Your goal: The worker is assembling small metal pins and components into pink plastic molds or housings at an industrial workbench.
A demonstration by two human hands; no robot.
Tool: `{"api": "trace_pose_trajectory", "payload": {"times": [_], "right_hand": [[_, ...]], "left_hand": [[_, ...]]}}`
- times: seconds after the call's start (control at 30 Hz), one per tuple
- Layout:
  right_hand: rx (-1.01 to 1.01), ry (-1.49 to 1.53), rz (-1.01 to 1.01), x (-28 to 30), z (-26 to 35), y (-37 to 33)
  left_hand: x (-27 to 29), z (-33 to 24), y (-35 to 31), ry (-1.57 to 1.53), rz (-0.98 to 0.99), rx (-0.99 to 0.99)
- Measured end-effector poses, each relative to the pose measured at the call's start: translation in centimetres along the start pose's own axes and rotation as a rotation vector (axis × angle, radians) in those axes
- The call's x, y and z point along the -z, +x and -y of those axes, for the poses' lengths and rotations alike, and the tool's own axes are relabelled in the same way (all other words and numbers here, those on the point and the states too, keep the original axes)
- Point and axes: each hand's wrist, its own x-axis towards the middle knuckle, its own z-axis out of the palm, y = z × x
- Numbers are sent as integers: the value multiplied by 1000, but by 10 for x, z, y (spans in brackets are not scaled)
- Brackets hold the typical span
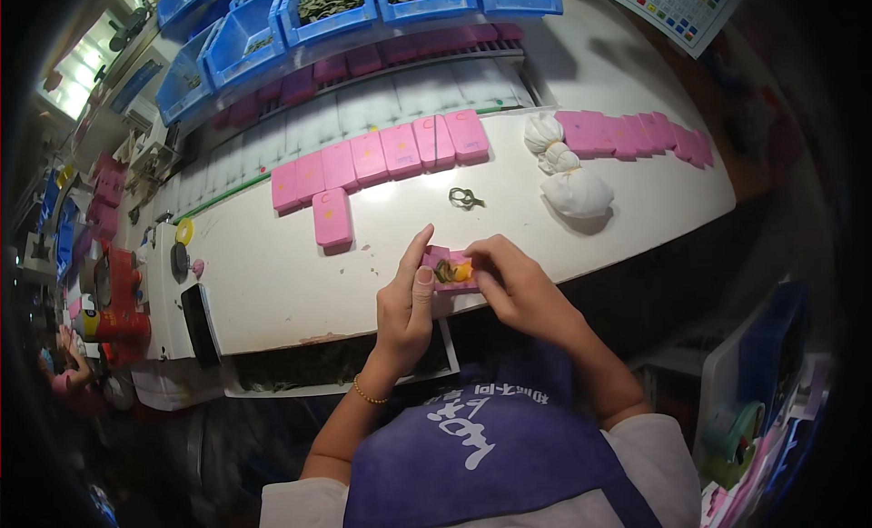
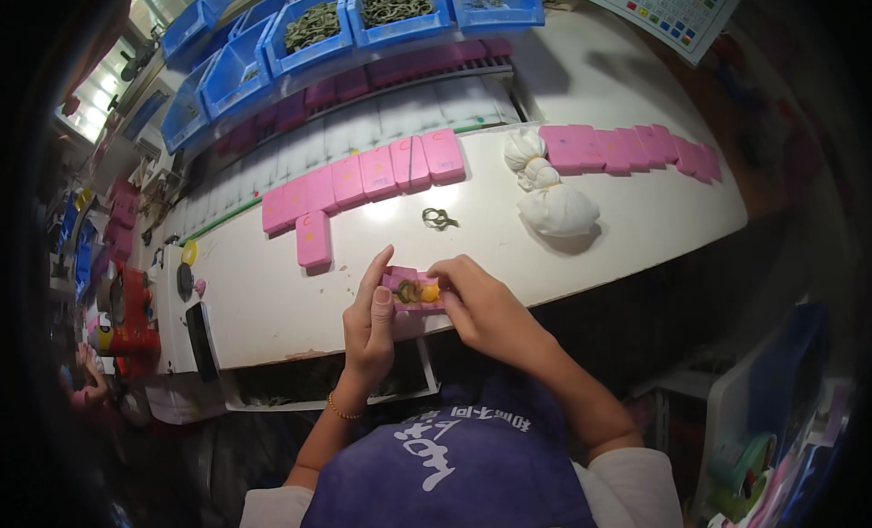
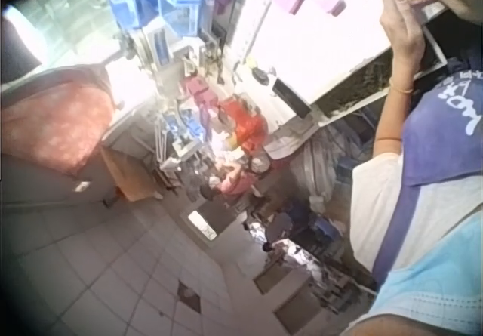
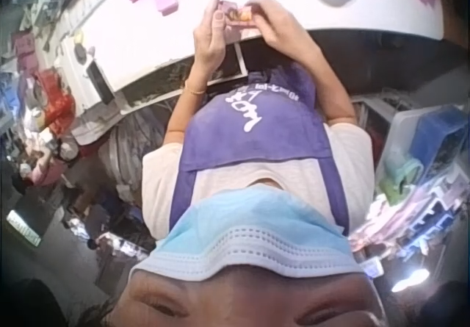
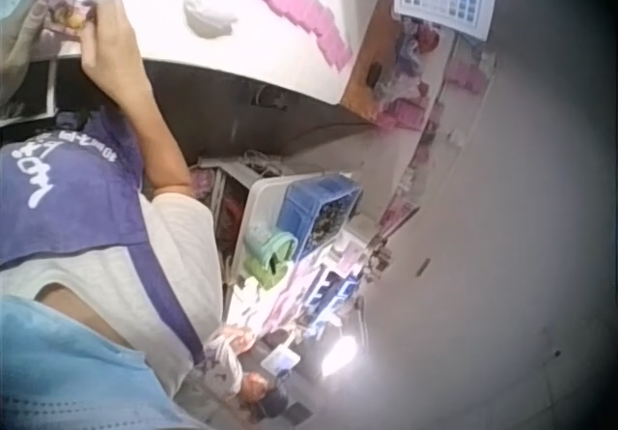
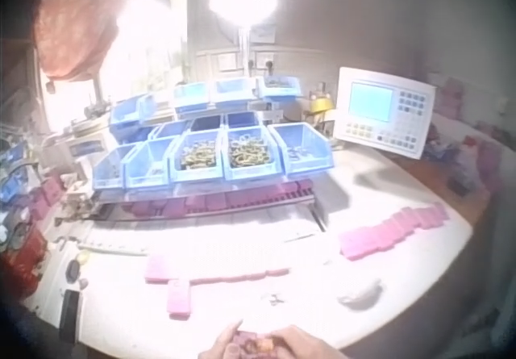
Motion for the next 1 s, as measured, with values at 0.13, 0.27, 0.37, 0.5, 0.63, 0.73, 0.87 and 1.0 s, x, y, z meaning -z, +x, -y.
{"api": "trace_pose_trajectory", "payload": {"times": [0.13,0.27,0.37,0.5,0.63,0.73,0.87,1.0], "right_hand": [[37,-38,-39,5,1,-3],[193,-166,-90,5,-5,-3],[258,-223,-166,4,-10,-7],[347,-289,-252,2,-13,-13],[362,-279,-295,-2,-16,-12],[340,-222,-300,-3,-17,-8],[316,-174,-309,-1,-19,-5],[282,-103,-328,-6,-21,-3]], "left_hand": [[-11,-5,9,85,10,-99],[-21,-4,15,173,31,-192],[-28,-7,18,293,18,-333],[-31,-12,20,437,57,-359],[-29,-14,19,473,100,-352],[-26,-19,20,452,141,-303],[-12,-21,19,252,144,-107],[-4,-19,15,66,137,128]]}}
